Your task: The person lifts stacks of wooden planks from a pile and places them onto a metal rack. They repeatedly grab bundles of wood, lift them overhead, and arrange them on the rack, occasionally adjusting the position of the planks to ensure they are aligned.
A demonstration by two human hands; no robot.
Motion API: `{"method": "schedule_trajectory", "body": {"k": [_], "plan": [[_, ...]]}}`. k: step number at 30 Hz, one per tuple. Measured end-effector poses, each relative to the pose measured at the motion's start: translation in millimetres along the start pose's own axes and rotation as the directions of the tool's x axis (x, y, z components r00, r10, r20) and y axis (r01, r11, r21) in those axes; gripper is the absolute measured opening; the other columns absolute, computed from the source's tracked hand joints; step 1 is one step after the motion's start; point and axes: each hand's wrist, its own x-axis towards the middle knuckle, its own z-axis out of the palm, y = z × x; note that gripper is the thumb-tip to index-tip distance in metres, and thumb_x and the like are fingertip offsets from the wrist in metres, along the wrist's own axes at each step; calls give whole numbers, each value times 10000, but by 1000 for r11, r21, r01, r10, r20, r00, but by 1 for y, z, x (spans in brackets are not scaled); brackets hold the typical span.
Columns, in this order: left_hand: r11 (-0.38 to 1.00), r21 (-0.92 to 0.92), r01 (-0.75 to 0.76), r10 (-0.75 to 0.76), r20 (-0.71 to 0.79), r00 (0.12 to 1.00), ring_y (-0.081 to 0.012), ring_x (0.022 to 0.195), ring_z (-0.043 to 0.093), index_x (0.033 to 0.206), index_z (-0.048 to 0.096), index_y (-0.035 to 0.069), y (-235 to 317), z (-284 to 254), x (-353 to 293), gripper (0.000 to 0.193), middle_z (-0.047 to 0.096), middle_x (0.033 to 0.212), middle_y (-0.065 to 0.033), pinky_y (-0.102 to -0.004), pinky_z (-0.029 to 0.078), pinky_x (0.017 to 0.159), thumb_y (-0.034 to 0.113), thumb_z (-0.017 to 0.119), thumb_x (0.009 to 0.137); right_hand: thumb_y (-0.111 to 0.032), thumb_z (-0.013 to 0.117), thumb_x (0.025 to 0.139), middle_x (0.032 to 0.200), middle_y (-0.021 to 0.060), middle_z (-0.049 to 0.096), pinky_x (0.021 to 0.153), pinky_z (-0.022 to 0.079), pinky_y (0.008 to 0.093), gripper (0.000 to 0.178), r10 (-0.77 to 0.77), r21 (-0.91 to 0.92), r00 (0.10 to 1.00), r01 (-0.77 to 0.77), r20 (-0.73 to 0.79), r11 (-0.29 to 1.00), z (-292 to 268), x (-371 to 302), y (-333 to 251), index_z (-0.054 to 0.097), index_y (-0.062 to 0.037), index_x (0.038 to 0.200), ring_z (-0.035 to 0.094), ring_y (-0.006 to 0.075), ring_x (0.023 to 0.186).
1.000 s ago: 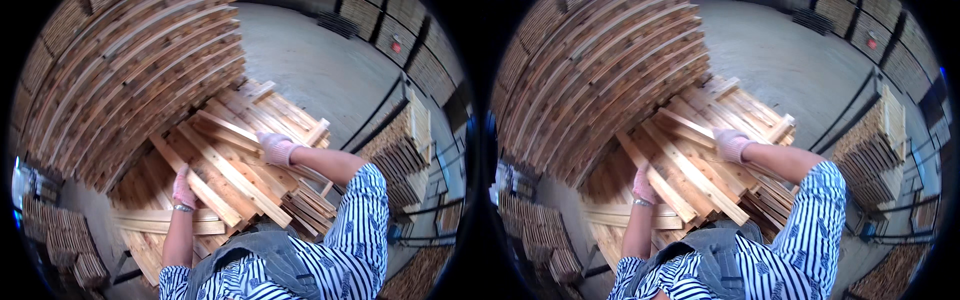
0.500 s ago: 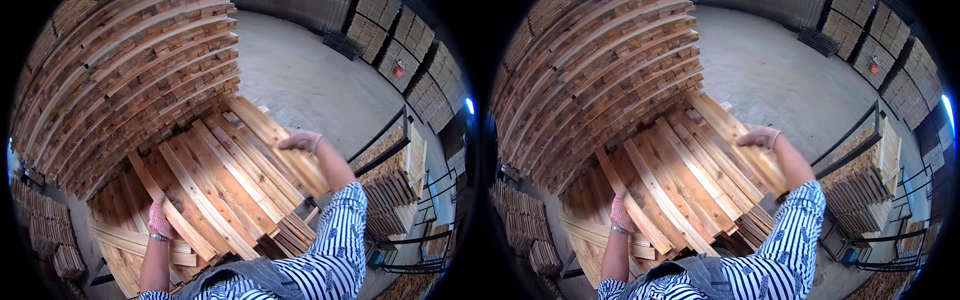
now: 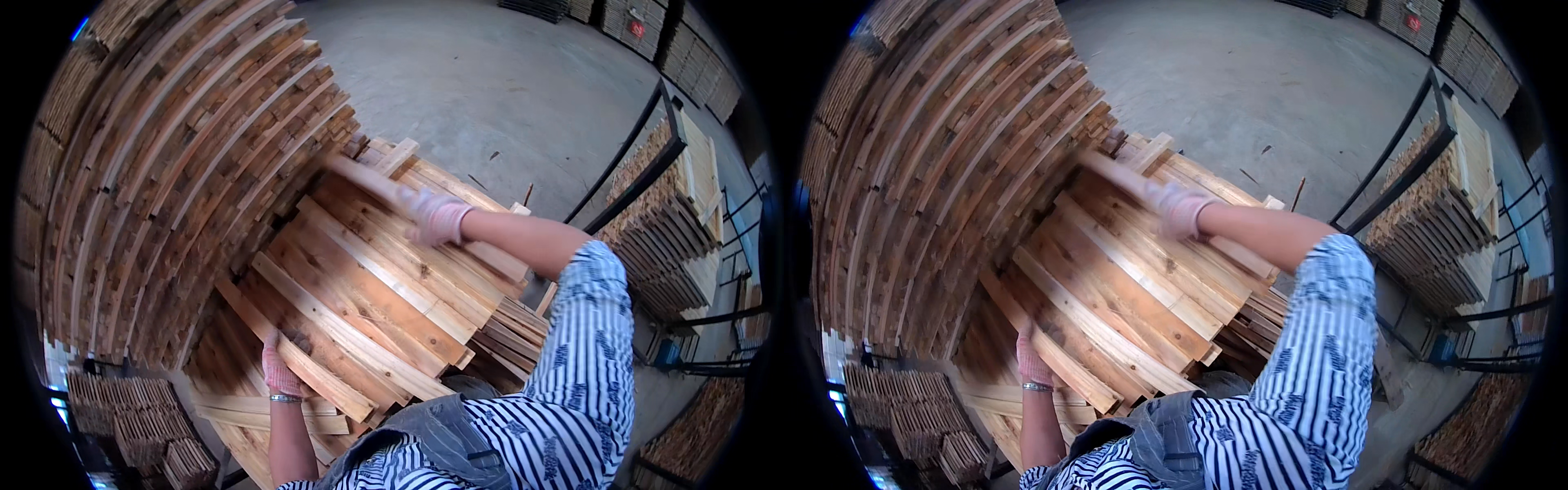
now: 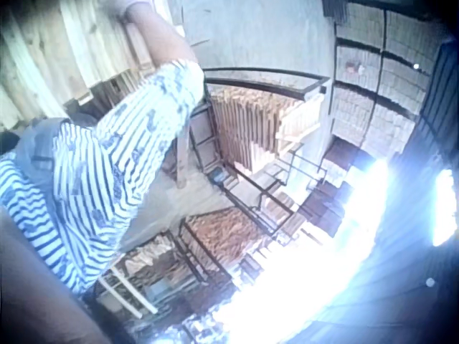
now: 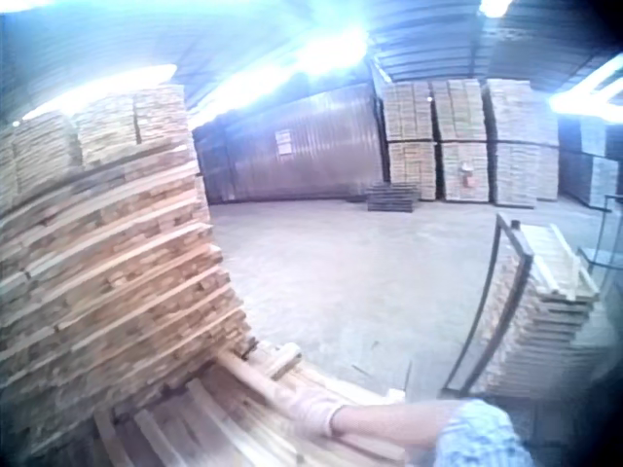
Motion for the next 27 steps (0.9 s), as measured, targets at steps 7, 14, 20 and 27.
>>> {"method": "schedule_trajectory", "body": {"k": [7, 14, 20, 27], "plan": [[998, -56, 7, -6, 22, 1000, -268, 719, 674, 1041, 636, 49, -4, -8, 6, 395, 690, 873, -124, -386, 596, 679, 425, 646, 921, -168, 556, 889, 1120, 265, 680, 840, 555, 455, 679, 6, 51, 999, -8, 41, 999, -38, 9, 23, 338, -75, 1525, 681, 383, 1042], [997, -60, 53, -51, 26, 998, -277, 767, 676, 1051, 630, 36, -3, 0, -4, 385, 687, 903, -130, -400, 592, 718, 400, 647, 926, -380, 455, 1013, 1280, 253, 602, 982, 505, 463, 557, 112, 21, 992, -114, 59, 993, 3, -14, 21, 390, -105, 1493, 623, 398, 1148], [997, -58, -44, 46, 34, 998, -287, 813, 681, 1079, 621, 36, -1, 0, -12, 352, 691, 941, -140, -408, 596, 742, 357, 645, 936, -364, 480, 999, 1290, 227, 597, 992, 498, 462, 477, 113, 64, 977, -103, -183, 993, 11, -22, 16, 538, -13, 1318, 588, 388, 1198], [956, -291, -34, 140, 351, 926, -282, 1094, 614, 1232, 564, -16, 12, 104, -61, 529, 632, 1194, -149, -433, 504, 994, 443, 608, 972, -392, 520, 966, 1261, 284, 598, 1003, 477, 446, 545, -238, 620, 935, 352, -263, 701, 26, -67, -121, 509, 6, 1338, 586, 419, 1183]]}}
